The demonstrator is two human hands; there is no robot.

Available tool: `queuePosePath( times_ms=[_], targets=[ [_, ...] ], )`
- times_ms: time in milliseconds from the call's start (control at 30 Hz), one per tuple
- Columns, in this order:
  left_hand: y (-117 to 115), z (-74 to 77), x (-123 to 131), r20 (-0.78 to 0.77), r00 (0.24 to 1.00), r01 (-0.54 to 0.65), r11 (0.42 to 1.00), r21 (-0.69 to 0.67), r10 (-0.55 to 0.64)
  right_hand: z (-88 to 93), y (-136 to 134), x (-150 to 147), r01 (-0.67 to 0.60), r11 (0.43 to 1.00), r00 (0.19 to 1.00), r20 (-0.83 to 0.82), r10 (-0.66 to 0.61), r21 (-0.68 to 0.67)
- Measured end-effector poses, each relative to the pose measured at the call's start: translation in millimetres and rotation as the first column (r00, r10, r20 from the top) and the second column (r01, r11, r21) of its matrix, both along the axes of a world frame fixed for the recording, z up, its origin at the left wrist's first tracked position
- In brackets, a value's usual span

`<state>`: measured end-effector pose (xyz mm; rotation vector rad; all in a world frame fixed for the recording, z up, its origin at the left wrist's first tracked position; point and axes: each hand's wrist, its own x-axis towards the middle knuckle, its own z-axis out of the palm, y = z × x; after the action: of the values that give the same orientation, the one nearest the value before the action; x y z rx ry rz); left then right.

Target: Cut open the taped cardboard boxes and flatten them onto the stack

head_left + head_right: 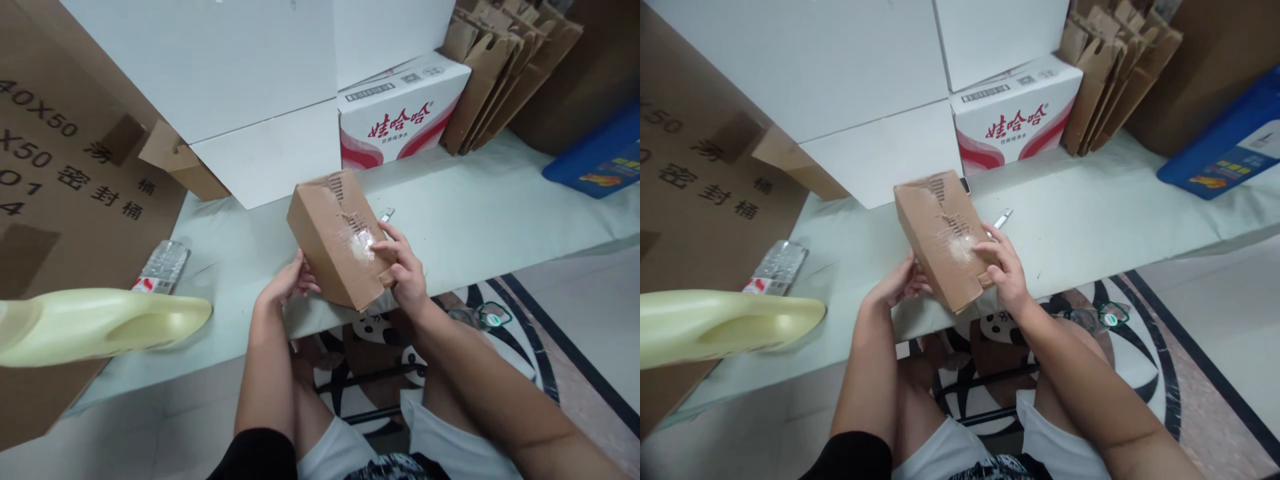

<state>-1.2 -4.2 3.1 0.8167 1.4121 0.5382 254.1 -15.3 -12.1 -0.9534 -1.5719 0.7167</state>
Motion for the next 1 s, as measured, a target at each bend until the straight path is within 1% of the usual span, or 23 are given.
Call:
queuePosePath(
  times_ms=[67, 133, 167, 200, 233, 267, 300, 333, 367, 433, 467, 500, 533, 567, 600, 633, 667, 733, 800, 833, 867, 933, 1000],
  targets=[
    [1, -3.2, -4, -0.181, 0.984, 0.019, 0.997, 0.081, -0.004, 1.4, 2, 3, -0.064, 0.998, 0.998, 0.013, 0.064, -0.004],
    [2, -3.1, -7, -0.325, 0.940, -0.033, 0.974, 0.226, 0.107, 2.0, 4, 3, -0.138, 0.990, 0.990, 0.039, 0.138, -0.019],
    [3, -1.5, -8, -0.362, 0.908, -0.090, 0.941, 0.326, 0.212, 1.9, 4, 1, -0.168, 0.985, 0.984, 0.049, 0.170, -0.036],
    [4, 0.9, -9, -0.360, 0.871, -0.152, 0.880, 0.451, 0.335, 1.3, 4, -2, -0.190, 0.980, 0.980, 0.051, 0.193, -0.059],
    [5, 3.8, -9, -0.317, 0.837, -0.194, 0.785, 0.588, 0.445, 0.5, 4, -4, -0.210, 0.974, 0.976, 0.047, 0.214, -0.081],
    [5, 6.8, -9, -0.252, 0.813, -0.201, 0.661, 0.723, 0.524, -0.7, 3, -7, -0.231, 0.968, 0.971, 0.036, 0.236, -0.098],
    [5, 9.5, -9, -0.188, 0.811, -0.171, 0.531, 0.830, 0.554, -1.9, 3, -10, -0.258, 0.960, 0.965, 0.021, 0.262, -0.108],
    [6, 11.5, -8, -0.151, 0.831, -0.114, 0.430, 0.895, 0.535, -3.1, 2, -12, -0.292, 0.950, 0.955, 0.009, 0.295, -0.113],
    [5, 12.5, -7, -0.153, 0.862, -0.048, 0.378, 0.925, 0.484, -4.4, 2, -14, -0.330, 0.937, 0.943, 0.000, 0.332, -0.116],
    [6, 11.7, -6, -0.211, 0.900, 0.050, 0.390, 0.919, 0.381, -6.7, 5, -15, -0.374, 0.918, 0.926, 0.006, 0.378, -0.128],
    [6, 10.2, -6, -0.225, 0.906, 0.066, 0.406, 0.912, 0.358, -7.9, 8, -14, -0.348, 0.926, 0.934, 0.038, 0.356, -0.144],
    [6, 8.3, -6, -0.223, 0.909, 0.063, 0.413, 0.909, 0.351, -9.4, 12, -12, -0.277, 0.946, 0.950, 0.102, 0.295, -0.166],
    [6, 6.4, -6, -0.212, 0.911, 0.051, 0.413, 0.909, 0.355, -11.1, 17, -11, -0.163, 0.968, 0.959, 0.198, 0.200, -0.191],
    [7, 4.7, -6, -0.202, 0.911, 0.040, 0.409, 0.912, 0.360, -13.1, 23, -9, -0.024, 0.978, 0.943, 0.321, 0.092, -0.210],
    [7, 3.5, -7, -0.197, 0.910, 0.035, 0.405, 0.914, 0.364, -15.2, 28, -8, 0.110, 0.970, 0.891, 0.454, -0.001, -0.215],
    [7, 2.7, -7, -0.196, 0.910, 0.035, 0.402, 0.915, 0.365, -17.4, 33, -7, 0.218, 0.954, 0.817, 0.574, -0.063, -0.205],
    [7, 2.3, -7, -0.197, 0.910, 0.038, 0.400, 0.916, 0.364, -19.5, 37, -6, 0.290, 0.939, 0.738, 0.668, -0.096, -0.185],
    [7, 2.5, -8, -0.194, 0.912, 0.040, 0.391, 0.919, 0.362, -22.0, 43, -5, 0.346, 0.926, 0.615, 0.782, -0.102, -0.151],
    [7, 2.9, -8, -0.186, 0.914, 0.039, 0.377, 0.925, 0.361, -21.0, 45, -3, 0.359, 0.917, 0.561, 0.825, -0.065, -0.172],
    [6, 2.9, -7, -0.186, 0.914, 0.042, 0.373, 0.927, 0.360, -19.1, 45, -1, 0.375, 0.903, 0.561, 0.827, -0.042, -0.210],
    [6, 2.7, -7, -0.189, 0.914, 0.046, 0.372, 0.927, 0.359, -16.2, 44, 1, 0.392, 0.885, 0.584, 0.811, -0.028, -0.252],
    [5, 1.6, -6, -0.196, 0.914, 0.053, 0.374, 0.926, 0.355, -8.1, 39, 6, 0.403, 0.868, 0.698, 0.711, -0.085, -0.291],
    [5, -0.3, -6, -0.189, 0.917, 0.051, 0.367, 0.929, 0.350, 1.6, 27, 11, 0.359, 0.906, 0.845, 0.491, -0.213, -0.224]
  ],
)
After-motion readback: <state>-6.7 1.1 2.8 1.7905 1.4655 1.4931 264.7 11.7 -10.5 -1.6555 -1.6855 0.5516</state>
